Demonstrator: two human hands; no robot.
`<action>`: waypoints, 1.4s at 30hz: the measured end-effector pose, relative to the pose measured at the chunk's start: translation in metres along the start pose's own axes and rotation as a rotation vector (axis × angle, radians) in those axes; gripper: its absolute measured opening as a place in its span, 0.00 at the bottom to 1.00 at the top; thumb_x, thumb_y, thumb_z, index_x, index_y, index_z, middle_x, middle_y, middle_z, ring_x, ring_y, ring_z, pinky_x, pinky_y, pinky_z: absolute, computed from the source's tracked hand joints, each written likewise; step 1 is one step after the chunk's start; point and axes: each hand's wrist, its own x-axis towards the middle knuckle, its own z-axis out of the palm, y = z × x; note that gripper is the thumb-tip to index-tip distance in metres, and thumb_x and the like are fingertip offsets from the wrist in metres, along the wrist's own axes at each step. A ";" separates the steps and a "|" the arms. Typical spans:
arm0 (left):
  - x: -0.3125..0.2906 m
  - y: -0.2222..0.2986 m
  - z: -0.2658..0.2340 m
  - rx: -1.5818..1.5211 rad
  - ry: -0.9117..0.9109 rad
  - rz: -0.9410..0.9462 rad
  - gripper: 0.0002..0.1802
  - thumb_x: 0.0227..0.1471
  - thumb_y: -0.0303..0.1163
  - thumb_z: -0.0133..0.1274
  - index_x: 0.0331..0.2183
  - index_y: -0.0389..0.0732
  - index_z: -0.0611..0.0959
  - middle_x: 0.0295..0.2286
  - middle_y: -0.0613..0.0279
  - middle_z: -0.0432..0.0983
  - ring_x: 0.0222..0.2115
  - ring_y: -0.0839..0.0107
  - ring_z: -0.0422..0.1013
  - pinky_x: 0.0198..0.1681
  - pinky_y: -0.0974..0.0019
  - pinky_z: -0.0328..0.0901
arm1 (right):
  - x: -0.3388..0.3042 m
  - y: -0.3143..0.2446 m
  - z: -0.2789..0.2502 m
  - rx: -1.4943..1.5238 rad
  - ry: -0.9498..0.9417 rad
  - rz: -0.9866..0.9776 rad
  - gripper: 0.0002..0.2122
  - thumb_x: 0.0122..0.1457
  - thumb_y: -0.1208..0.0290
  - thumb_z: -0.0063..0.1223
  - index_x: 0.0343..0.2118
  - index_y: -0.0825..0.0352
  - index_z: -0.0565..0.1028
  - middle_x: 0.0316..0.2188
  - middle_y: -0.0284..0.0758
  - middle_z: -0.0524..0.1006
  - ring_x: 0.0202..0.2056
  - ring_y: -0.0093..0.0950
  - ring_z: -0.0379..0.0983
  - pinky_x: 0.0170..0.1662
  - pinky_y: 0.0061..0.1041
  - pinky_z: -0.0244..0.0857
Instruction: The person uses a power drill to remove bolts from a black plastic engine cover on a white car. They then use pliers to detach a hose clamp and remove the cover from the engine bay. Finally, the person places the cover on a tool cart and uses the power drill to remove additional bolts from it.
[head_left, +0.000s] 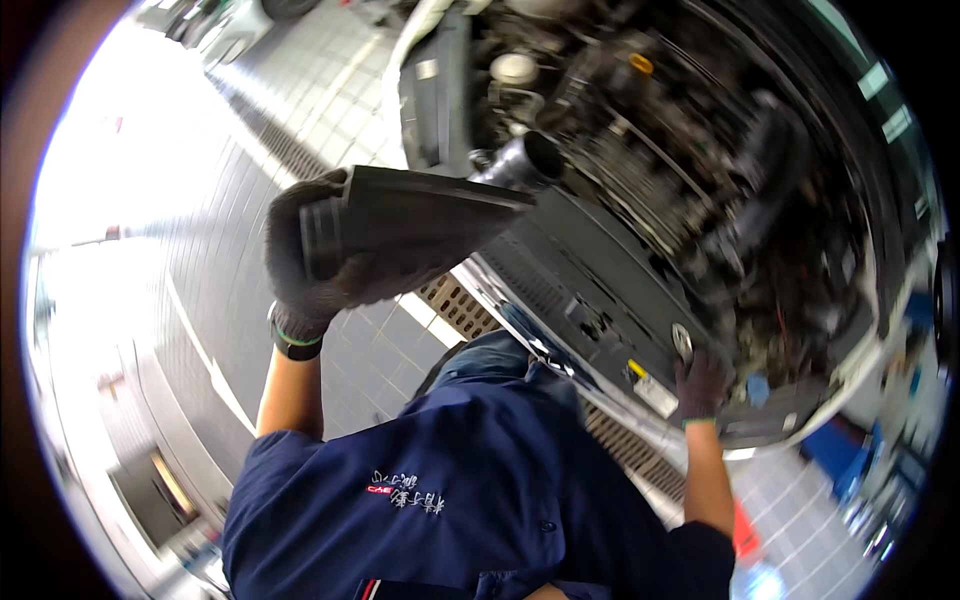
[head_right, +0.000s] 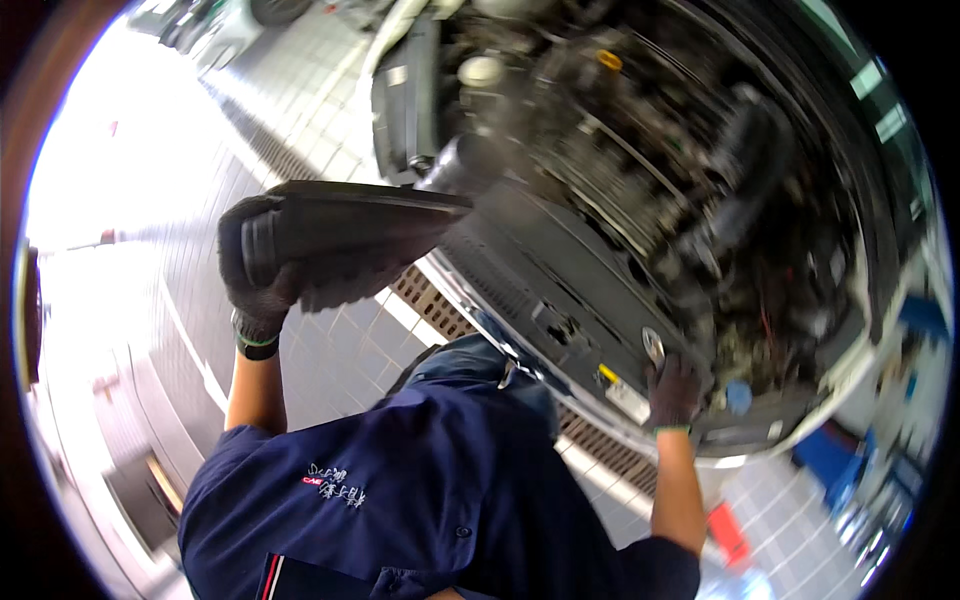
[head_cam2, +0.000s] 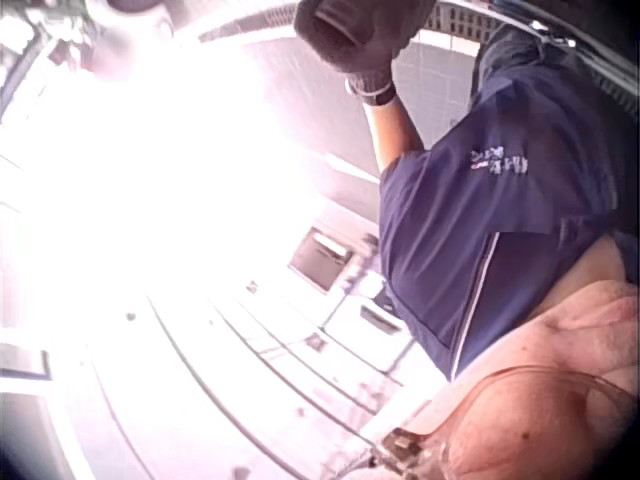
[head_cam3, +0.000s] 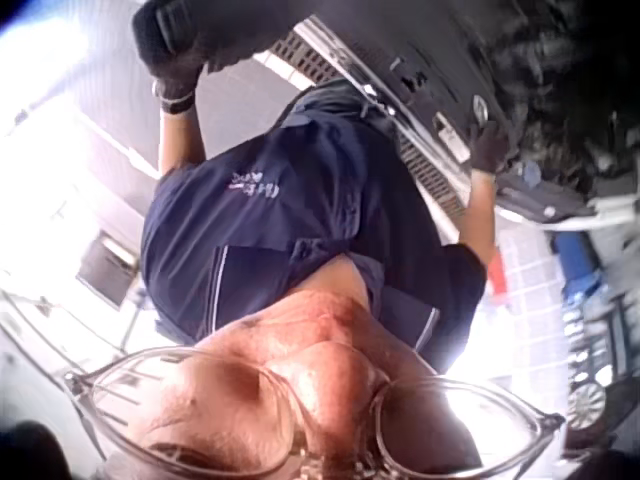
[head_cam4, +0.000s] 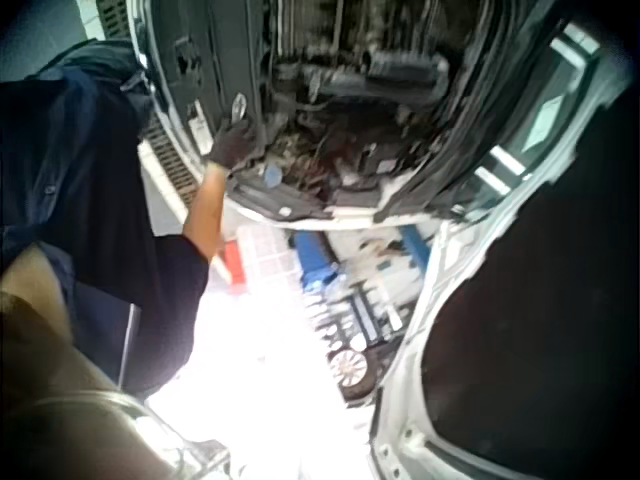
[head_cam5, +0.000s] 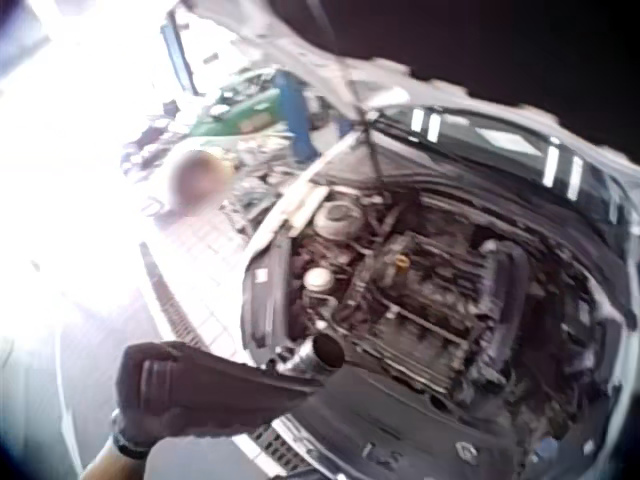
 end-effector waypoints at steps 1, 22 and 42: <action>-0.008 0.005 -0.005 0.060 0.015 0.058 0.45 0.41 0.40 0.79 0.57 0.36 0.77 0.52 0.46 0.82 0.55 0.53 0.78 0.61 0.51 0.73 | -0.005 -0.005 0.011 0.029 0.024 -0.004 0.21 0.62 0.54 0.67 0.51 0.61 0.76 0.51 0.47 0.78 0.52 0.52 0.78 0.53 0.53 0.73; -0.024 -0.299 -0.403 0.321 -0.124 0.738 0.16 0.52 0.36 0.68 0.40 0.43 0.81 0.36 0.57 0.84 0.41 0.55 0.82 0.45 0.49 0.81 | 0.076 -0.882 -0.277 1.325 -0.657 -0.559 0.27 0.63 0.66 0.73 0.63 0.65 0.75 0.38 0.29 0.81 0.30 0.19 0.74 0.30 0.23 0.70; 0.314 -0.670 -0.432 -1.321 -0.140 -0.757 0.48 0.64 0.41 0.66 0.75 0.42 0.60 0.69 0.44 0.63 0.66 0.51 0.67 0.71 0.38 0.62 | 0.409 -1.211 -0.492 1.520 0.241 -0.569 0.32 0.59 0.78 0.67 0.67 0.69 0.67 0.52 0.37 0.77 0.50 0.26 0.75 0.55 0.28 0.72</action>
